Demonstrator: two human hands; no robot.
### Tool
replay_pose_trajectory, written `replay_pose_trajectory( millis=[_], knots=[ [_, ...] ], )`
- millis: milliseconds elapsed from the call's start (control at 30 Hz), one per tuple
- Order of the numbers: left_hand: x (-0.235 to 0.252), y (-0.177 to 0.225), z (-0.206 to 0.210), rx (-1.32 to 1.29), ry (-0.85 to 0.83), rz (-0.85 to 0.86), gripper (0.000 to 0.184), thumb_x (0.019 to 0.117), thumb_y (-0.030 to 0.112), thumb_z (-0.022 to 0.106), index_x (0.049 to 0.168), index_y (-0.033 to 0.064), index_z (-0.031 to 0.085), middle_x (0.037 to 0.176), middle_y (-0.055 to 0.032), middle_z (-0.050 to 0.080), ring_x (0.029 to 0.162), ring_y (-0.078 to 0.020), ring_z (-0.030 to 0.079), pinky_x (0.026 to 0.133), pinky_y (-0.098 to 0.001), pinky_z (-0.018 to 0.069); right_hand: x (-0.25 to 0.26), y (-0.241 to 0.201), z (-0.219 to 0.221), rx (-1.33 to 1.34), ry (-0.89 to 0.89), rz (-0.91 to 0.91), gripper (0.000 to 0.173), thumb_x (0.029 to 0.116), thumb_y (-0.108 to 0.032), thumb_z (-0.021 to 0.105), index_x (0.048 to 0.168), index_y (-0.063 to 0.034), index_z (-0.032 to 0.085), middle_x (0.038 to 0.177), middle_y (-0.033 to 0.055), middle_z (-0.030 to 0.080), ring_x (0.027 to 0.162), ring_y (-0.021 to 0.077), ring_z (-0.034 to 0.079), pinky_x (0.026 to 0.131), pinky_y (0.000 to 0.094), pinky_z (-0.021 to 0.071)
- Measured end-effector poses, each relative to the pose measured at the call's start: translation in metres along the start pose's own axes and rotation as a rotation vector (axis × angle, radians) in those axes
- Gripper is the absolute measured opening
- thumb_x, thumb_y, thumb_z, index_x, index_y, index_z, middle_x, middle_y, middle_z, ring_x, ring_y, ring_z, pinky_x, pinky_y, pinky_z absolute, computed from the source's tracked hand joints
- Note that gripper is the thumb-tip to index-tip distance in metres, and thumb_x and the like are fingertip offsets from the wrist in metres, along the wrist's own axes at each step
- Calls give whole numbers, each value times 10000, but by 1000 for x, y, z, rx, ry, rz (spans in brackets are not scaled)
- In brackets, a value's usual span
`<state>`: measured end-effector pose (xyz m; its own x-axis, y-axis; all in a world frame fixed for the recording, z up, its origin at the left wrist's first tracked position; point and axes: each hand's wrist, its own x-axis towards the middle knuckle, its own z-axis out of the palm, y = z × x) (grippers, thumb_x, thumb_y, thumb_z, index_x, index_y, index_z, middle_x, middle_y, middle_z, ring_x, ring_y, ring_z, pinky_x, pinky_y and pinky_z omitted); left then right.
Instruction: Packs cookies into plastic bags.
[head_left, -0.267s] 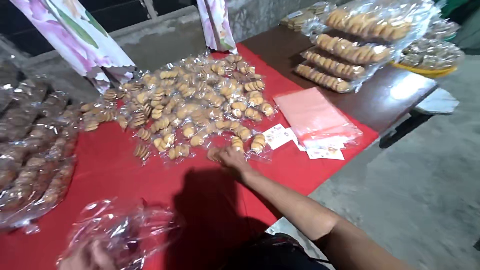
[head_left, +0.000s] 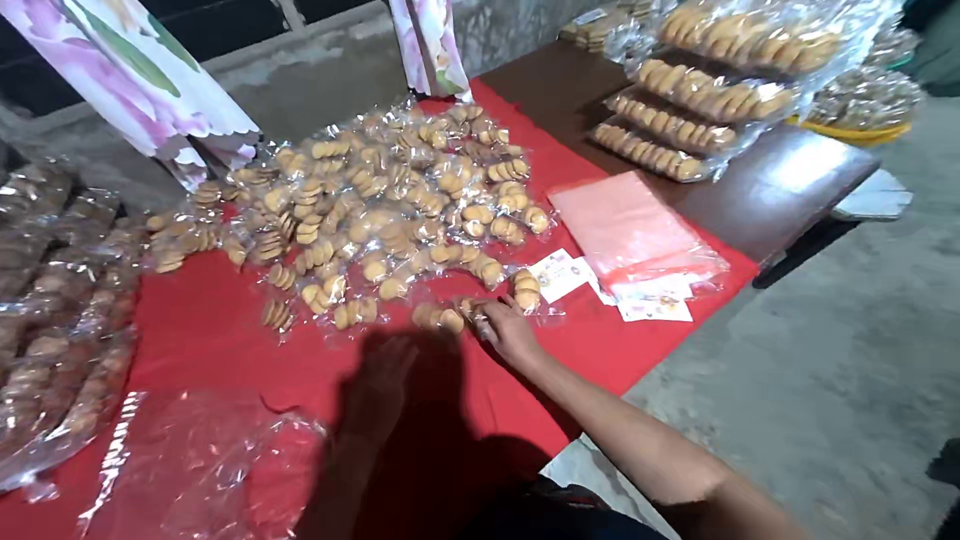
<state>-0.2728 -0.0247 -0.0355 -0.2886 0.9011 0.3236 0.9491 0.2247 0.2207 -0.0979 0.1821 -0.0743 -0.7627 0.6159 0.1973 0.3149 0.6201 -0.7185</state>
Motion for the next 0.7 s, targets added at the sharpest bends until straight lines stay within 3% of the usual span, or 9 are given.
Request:
replay_pose_trajectory(
  millis=[67,167,267,333,433,500,567,633,700],
  knots=[
    [38,7,39,-120,-142,123,421,943,128,644,1351,29,644,1413,-265,574,1327,-465,532,1095,-631,402,-15,-7,-15,250,142,61,329,1032,-58,446,1249,70,657,1279,197,678,1234,284,635,1118,465,442],
    [70,16,65,-88,-437,-17,790,898,530,683,1545,141,448,1614,-290,288,1516,-490,204,1163,-727,144,-42,-2,-33,527,94,442,331,1079,-56,382,1263,90,615,1165,173,679,1045,138,649,962,311,514],
    [67,15,92,-170,-178,27,596,771,405,830,1245,66,705,1452,-285,523,1430,-546,350,1090,-812,156,-65,-2,-35,628,103,710,310,1093,-83,368,1259,66,583,1011,130,653,815,129,640,762,315,555],
    [58,3,100,-207,-40,98,428,784,282,808,1096,0,729,1331,-268,622,1351,-559,452,1054,-821,223,-78,-4,-34,495,129,729,343,1057,-33,437,1380,44,521,1211,187,645,1014,196,659,901,362,544],
    [44,-26,85,-346,-96,98,306,885,80,610,1141,-65,690,1333,-265,621,1352,-515,473,1118,-684,313,-83,-25,-32,24,226,527,478,988,-25,526,1458,43,484,1472,236,523,1379,346,504,1159,481,390],
    [32,-43,72,-499,-116,128,322,878,-67,476,1113,-111,692,1304,-310,621,1333,-532,487,1149,-599,352,-71,-48,-26,-137,244,267,415,950,5,552,1362,33,595,1418,227,580,1355,387,525,1131,542,409],
    [9,-48,59,-626,-181,161,274,883,-114,462,1004,-125,707,1305,-312,622,1343,-524,482,1156,-564,364,-53,-69,-12,-209,82,33,424,929,36,559,1337,-41,642,1447,199,566,1388,389,496,1131,575,406],
    [-19,-43,48,-617,-310,192,263,906,91,610,1078,-78,717,1400,-295,566,1418,-504,399,1194,-579,288,-37,-84,11,-306,-157,-143,456,979,8,525,1405,-137,596,1556,174,464,1474,399,381,1155,643,326],
    [-45,-30,34,-393,-557,159,678,827,470,787,1350,67,634,1569,-238,404,1531,-455,184,1223,-658,53,-30,-88,42,-367,-381,-257,535,990,3,539,1490,-184,515,1632,147,359,1531,394,267,1182,702,212]
  ],
)
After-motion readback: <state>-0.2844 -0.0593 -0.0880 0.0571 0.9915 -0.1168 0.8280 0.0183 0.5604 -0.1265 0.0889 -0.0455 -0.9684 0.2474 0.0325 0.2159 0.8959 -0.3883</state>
